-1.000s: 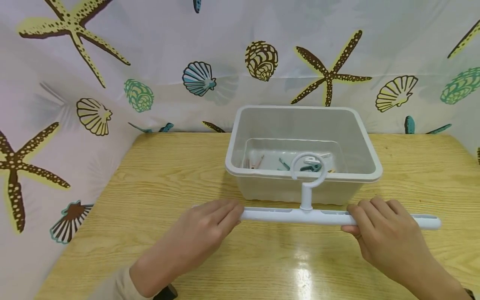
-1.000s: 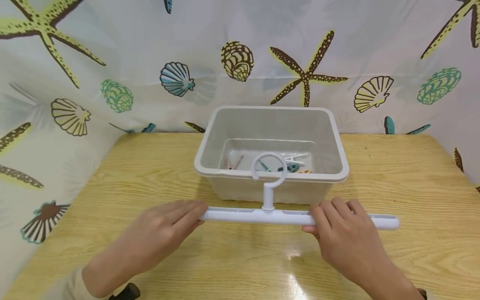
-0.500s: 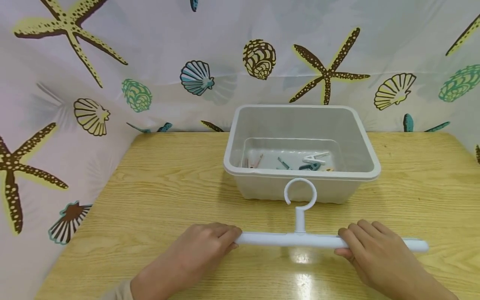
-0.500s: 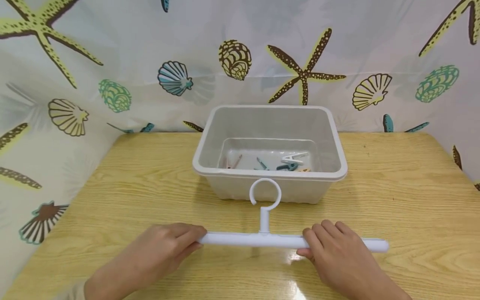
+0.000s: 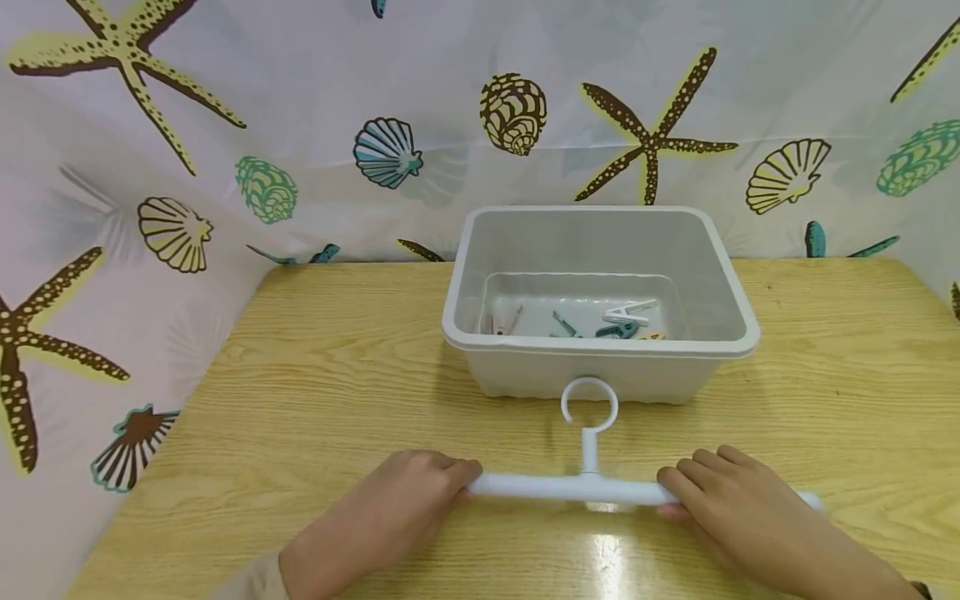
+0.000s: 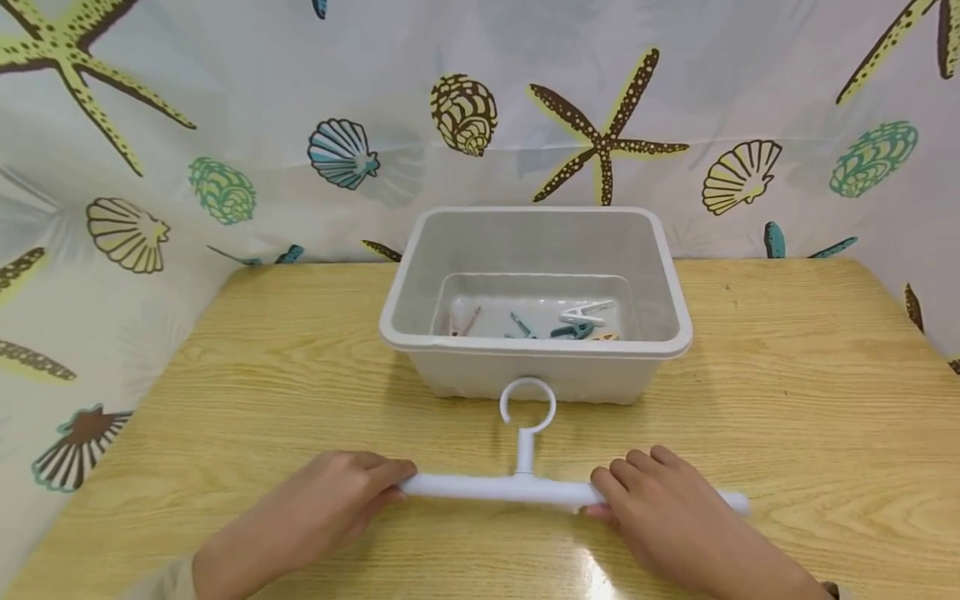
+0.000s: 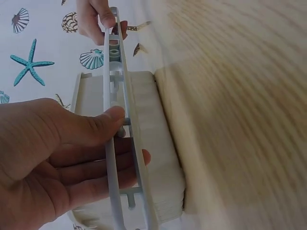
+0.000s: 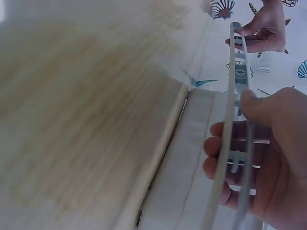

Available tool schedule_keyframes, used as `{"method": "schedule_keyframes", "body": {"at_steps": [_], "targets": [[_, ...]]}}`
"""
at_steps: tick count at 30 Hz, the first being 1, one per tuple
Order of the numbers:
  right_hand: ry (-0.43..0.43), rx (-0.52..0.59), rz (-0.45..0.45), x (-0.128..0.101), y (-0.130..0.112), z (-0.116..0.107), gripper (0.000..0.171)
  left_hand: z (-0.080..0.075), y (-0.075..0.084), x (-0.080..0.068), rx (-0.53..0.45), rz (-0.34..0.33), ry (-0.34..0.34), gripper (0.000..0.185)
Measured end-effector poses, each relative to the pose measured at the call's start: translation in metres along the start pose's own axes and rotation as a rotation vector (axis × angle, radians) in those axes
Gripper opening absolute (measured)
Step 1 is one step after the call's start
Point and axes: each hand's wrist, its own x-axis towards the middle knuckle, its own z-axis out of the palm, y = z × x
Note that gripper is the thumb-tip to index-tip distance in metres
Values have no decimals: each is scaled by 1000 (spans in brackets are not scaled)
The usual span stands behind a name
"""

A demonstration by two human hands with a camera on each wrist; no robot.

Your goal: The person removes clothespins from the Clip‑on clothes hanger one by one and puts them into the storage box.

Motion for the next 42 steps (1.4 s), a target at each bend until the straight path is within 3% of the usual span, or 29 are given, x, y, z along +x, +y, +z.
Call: {"method": "schedule_keyframes", "body": {"at_steps": [11,16,19,30,42], "targets": [[-200,-5,6,-1,4,2,36,9,-4,10,-19,-37,-119,7],[-263,-15,5,0,5,5,23,12,-4,10,-2,-37,-125,9],[-295,-28,-10,2,5,7,23,14,-5,10,16,-42,-132,9],[-344,-55,-13,7,8,8,27,23,-4,16,84,-60,-147,9],[-314,-61,-6,7,9,9,29,23,-6,16,97,-61,-124,11]]}}
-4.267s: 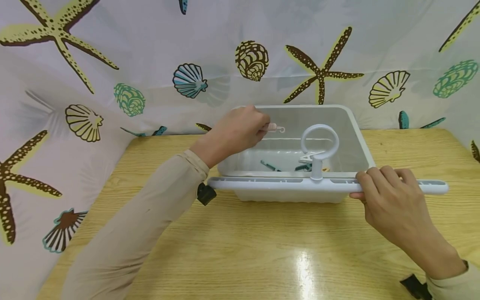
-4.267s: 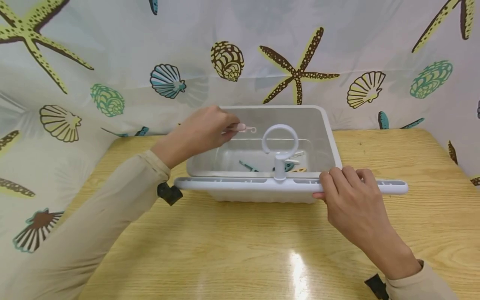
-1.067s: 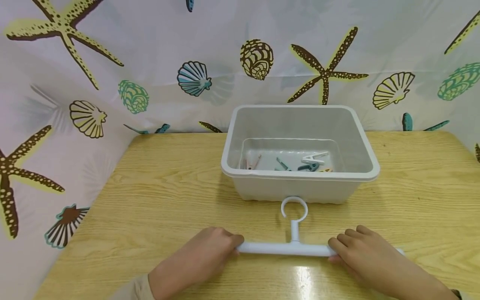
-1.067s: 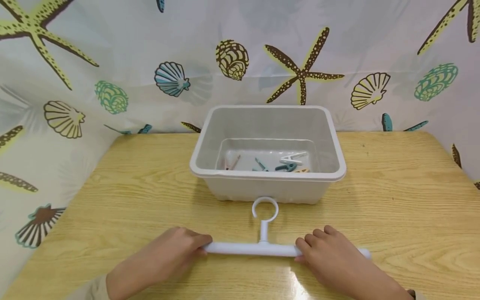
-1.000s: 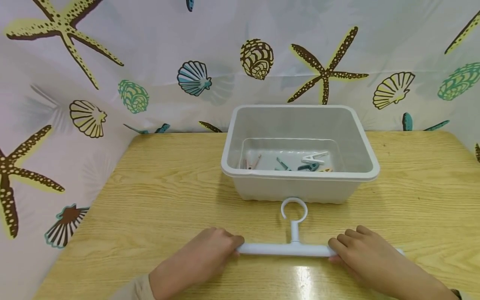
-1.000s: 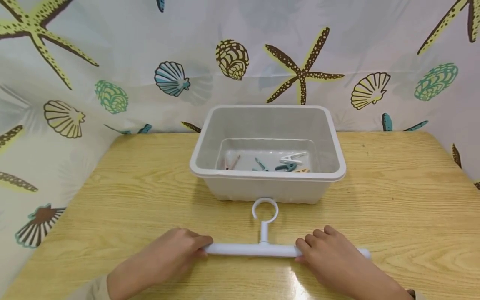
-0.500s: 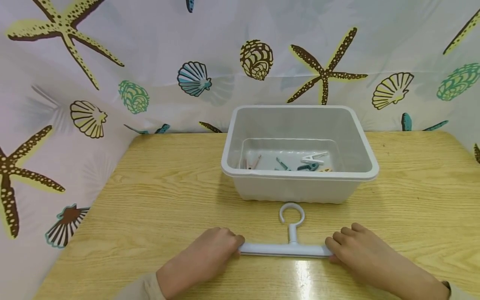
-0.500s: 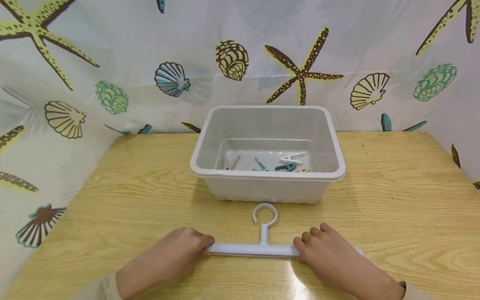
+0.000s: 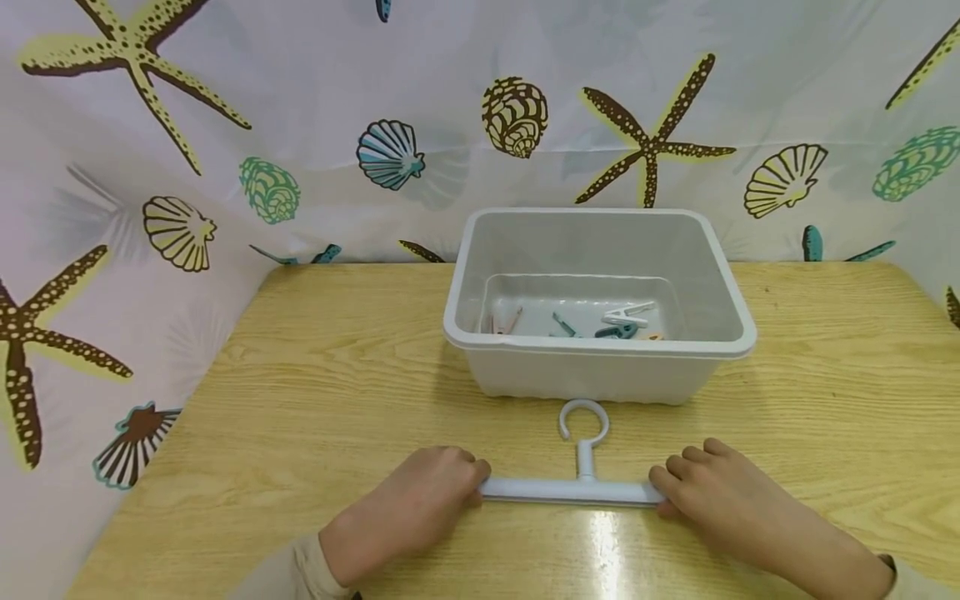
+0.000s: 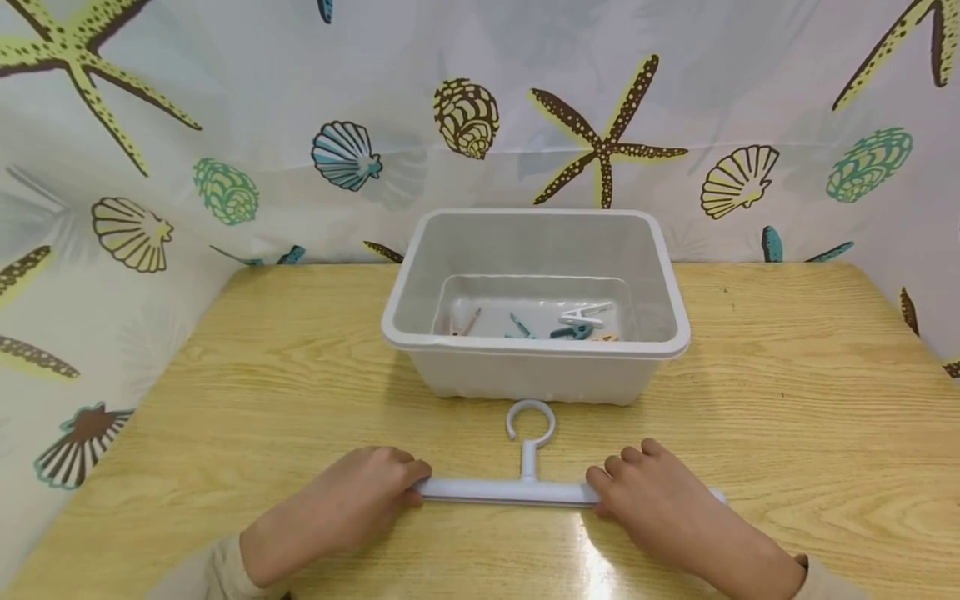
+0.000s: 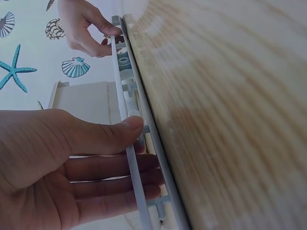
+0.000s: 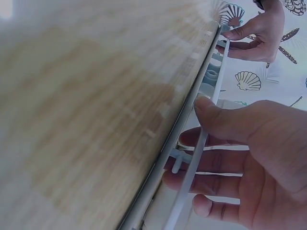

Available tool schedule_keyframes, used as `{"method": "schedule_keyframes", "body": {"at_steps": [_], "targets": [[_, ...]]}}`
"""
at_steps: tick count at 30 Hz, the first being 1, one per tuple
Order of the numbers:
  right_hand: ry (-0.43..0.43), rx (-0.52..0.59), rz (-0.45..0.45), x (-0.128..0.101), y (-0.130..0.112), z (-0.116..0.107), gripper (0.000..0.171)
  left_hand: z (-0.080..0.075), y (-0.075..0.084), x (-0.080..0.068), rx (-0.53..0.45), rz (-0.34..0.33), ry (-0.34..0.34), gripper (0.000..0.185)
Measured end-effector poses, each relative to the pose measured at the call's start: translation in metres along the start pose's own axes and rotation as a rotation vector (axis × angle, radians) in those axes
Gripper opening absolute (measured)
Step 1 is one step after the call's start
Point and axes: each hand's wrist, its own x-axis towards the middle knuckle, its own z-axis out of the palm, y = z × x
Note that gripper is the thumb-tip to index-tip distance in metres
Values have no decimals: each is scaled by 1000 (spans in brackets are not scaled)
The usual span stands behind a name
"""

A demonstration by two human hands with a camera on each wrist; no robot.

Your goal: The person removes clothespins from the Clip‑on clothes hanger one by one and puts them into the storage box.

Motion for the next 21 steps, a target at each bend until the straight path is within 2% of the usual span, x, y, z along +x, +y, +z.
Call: {"method": "schedule_keyframes", "body": {"at_steps": [6,9,12,15,19,21], "targets": [[-20,3,19,-1,1,-3,28,-4,-1,0,-1,-15,-9,13],[9,32,31,-3,4,-8,26,-9,-3,-1,-17,-29,1,15],[132,57,41,-6,14,-18,29,-21,-9,-3,-8,-62,86,17],[280,43,88,-10,28,-34,47,-40,-18,-7,2,-137,246,27],[399,-9,259,-22,51,-60,57,-64,-38,-14,-10,-235,439,42],[426,-29,362,-29,64,-69,57,-73,-50,-17,-5,-304,464,48]]}}
